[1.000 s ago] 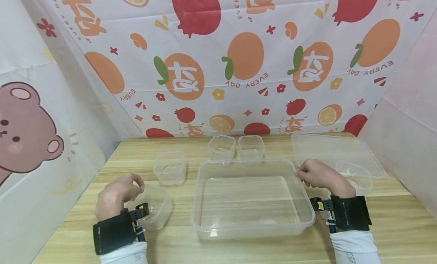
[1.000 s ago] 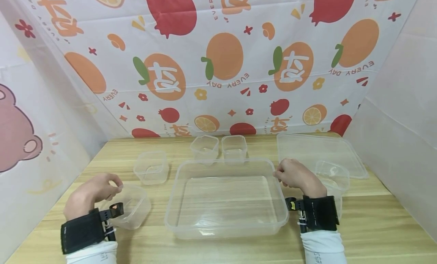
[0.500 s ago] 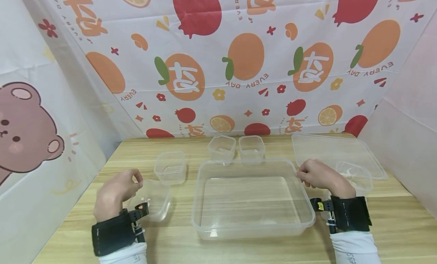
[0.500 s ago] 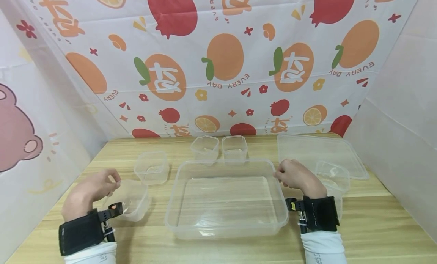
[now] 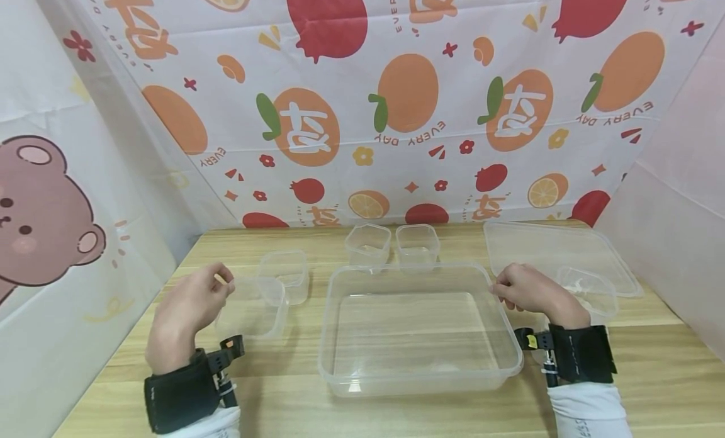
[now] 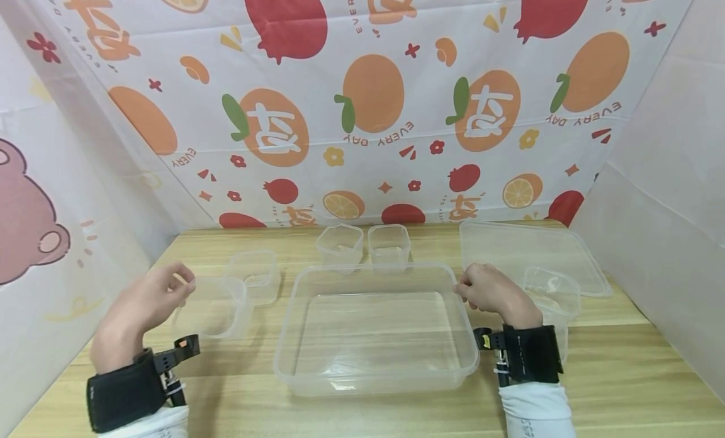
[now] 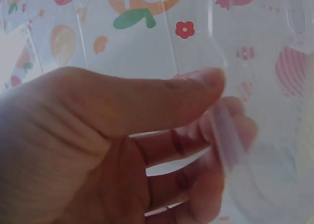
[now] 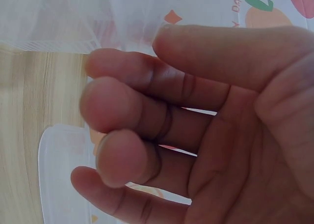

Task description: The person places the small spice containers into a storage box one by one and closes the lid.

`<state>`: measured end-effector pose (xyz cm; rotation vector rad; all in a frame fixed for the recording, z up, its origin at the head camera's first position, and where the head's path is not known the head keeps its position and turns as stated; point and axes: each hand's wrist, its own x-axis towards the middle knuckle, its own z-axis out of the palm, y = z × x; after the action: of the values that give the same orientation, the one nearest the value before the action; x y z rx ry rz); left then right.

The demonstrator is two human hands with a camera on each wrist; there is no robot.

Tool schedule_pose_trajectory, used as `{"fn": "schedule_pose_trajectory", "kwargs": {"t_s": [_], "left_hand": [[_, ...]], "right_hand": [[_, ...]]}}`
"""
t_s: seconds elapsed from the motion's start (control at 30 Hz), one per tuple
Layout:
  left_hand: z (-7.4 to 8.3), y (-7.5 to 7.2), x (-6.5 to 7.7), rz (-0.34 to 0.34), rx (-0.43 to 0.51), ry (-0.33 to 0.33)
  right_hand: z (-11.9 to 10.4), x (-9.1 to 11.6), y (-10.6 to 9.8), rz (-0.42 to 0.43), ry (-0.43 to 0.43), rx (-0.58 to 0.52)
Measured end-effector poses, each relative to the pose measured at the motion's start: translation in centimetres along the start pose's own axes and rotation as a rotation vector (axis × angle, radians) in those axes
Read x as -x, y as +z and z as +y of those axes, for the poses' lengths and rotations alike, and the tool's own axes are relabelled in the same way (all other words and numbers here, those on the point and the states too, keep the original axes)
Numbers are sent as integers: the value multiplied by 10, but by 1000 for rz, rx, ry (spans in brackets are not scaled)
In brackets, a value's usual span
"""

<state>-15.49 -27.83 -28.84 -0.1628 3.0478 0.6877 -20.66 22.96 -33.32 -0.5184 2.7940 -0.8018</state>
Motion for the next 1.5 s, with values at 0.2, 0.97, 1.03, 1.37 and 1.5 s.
{"fn": "schedule_pose_trajectory", "kwargs": {"t_s": [0.2,0.97,1.03,1.37,1.5], "left_hand": [[3,3,2,107,14,42],[19,7,4,164,202,111],[21,7,4,169,214,104],[35,10,5,208,290,92],[42,11,4,233,309,92]], "right_hand": [[0,0,1,-1,3,0],[0,1,2,3,8,-6],[0,1,2,2,8,-7],[1,1,1,-3,7,-6],[1,1,1,0,3,0]]}}
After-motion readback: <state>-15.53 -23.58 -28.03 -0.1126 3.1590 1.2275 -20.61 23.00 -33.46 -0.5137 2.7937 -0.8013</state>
